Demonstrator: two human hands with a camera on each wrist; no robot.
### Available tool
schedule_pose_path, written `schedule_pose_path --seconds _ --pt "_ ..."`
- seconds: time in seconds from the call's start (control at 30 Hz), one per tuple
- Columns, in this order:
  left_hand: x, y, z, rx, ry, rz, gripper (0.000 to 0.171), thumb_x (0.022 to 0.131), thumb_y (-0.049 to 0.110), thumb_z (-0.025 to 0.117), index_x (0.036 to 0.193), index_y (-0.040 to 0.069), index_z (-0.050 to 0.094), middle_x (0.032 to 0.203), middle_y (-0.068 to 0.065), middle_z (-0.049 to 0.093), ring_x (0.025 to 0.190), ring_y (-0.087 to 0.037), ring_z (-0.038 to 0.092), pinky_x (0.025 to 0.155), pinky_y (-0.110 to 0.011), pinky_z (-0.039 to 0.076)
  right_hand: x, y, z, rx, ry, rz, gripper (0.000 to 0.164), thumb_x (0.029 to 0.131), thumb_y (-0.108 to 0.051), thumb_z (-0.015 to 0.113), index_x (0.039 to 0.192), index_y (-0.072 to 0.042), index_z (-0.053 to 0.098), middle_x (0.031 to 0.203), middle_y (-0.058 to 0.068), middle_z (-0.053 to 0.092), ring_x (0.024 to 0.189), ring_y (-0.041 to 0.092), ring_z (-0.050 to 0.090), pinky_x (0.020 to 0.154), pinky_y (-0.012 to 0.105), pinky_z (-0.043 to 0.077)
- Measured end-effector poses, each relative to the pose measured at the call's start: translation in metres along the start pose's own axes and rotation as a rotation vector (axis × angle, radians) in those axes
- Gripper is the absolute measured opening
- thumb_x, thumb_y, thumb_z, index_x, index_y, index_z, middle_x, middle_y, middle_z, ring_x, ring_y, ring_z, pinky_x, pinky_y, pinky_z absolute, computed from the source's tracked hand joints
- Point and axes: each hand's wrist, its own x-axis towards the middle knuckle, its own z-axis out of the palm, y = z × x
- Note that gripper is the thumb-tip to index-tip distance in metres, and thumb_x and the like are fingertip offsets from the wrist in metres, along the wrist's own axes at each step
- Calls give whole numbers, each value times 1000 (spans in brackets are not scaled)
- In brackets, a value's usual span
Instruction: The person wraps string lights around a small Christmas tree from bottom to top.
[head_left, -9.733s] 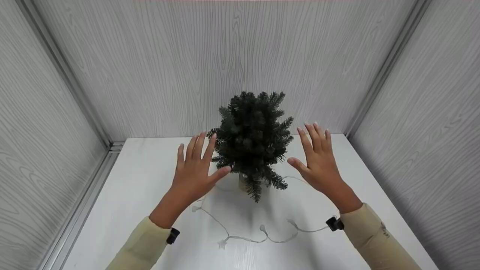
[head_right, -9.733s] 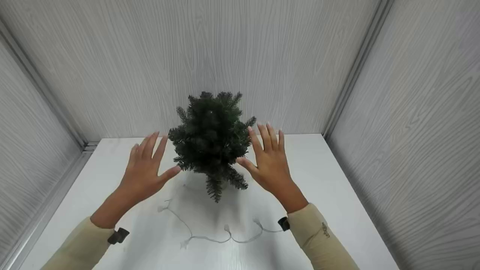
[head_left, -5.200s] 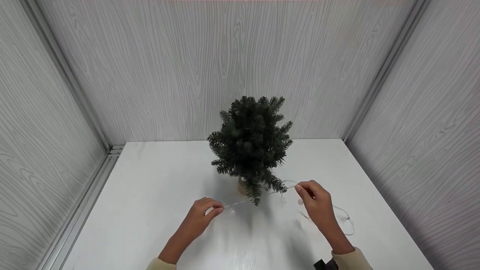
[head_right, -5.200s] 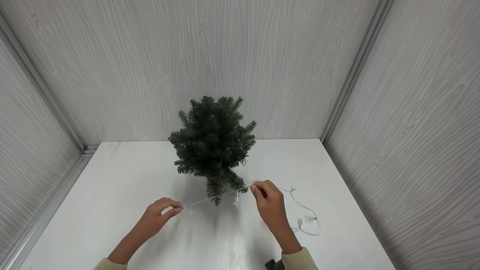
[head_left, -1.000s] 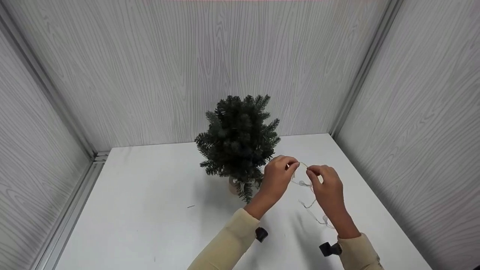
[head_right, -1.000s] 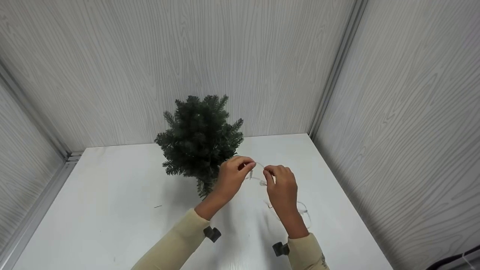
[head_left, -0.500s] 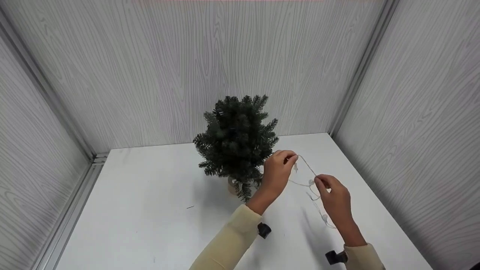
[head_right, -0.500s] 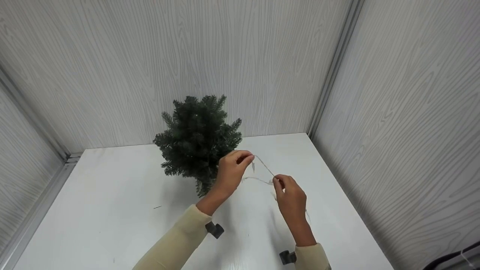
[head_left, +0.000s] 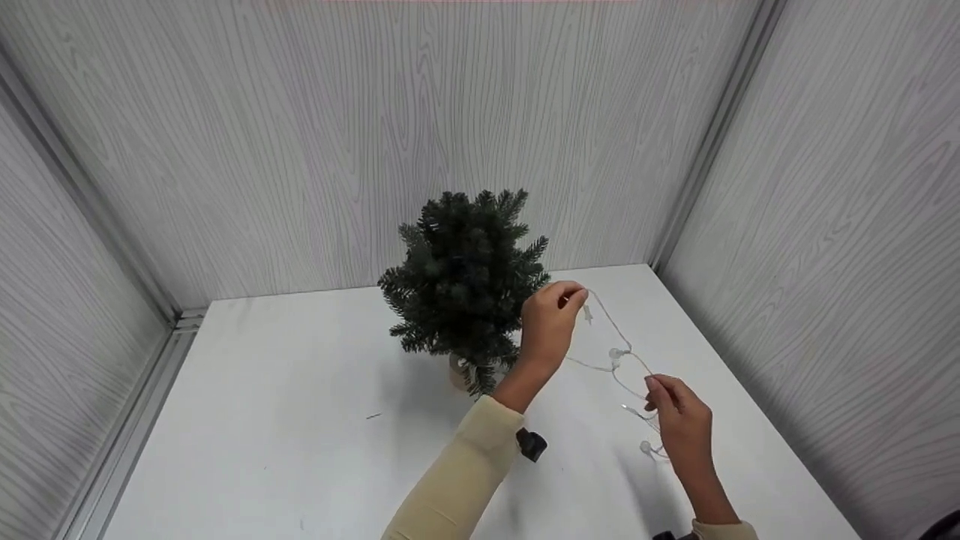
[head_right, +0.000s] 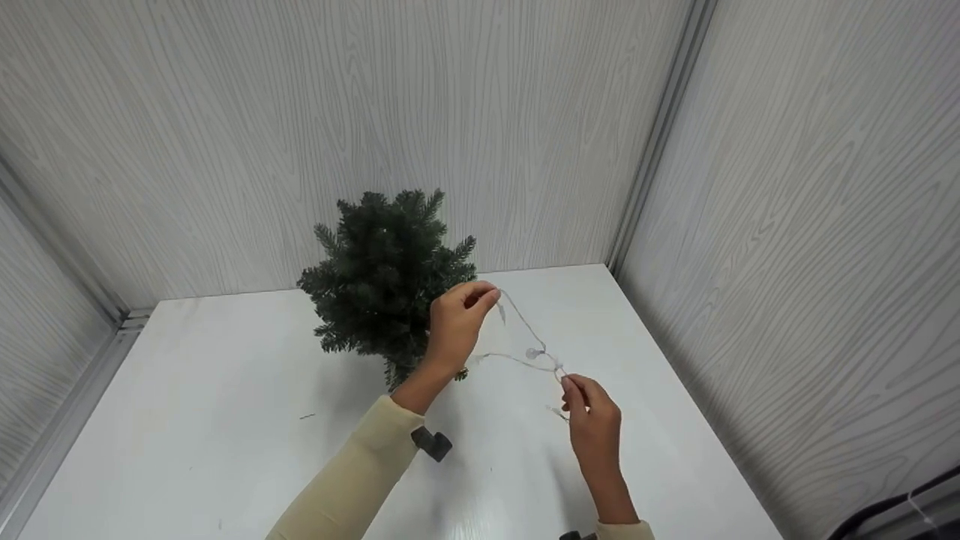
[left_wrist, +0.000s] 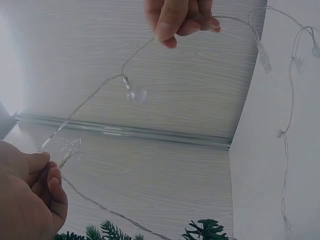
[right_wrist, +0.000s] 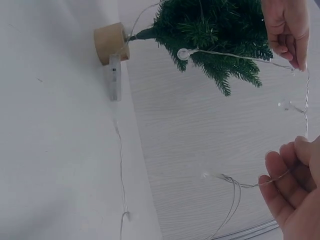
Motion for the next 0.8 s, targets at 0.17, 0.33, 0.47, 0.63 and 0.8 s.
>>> schedule_pose_path --seconds 0.17,0.33,0.47,0.63,0.8 --pt "4 -1 5 49 1 9 13 98 22 68 101 12 76 94 0 71 80 -9 62 70 -20 50 4 -19 -12 104 26 49 16 101 -18 63 107 -6 73 83 5 66 75 13 65 71 17 53" --pt "9 0 12 117 0 43 13 99 21 67 101 11 76 93 -1 71 81 -11 63 71 -23 50 23 -51 -24 226 59 45 21 100 -20 65 107 -2 73 81 8 64 72 16 64 72 20 55" --pt "14 -2 18 194 -13 43 13 99 20 67 101 11 75 93 -1 70 85 -12 66 75 -26 53 43 -76 -26 341 85 35 24 98 -20 67 105 3 73 79 8 62 70 17 63 71 22 55" --pt "17 -5 26 307 -83 54 15 100 21 65 104 10 74 95 -3 69 88 -14 67 76 -25 54 68 -89 -18 411 93 8 24 98 -19 69 104 3 72 78 7 62 69 16 62 70 22 54" --pt "18 1 30 285 -173 90 17 101 21 64 107 8 75 96 -5 69 87 -15 67 76 -23 53 87 -85 -10 365 80 30 24 98 -21 68 105 2 72 79 5 63 68 14 62 67 21 54"
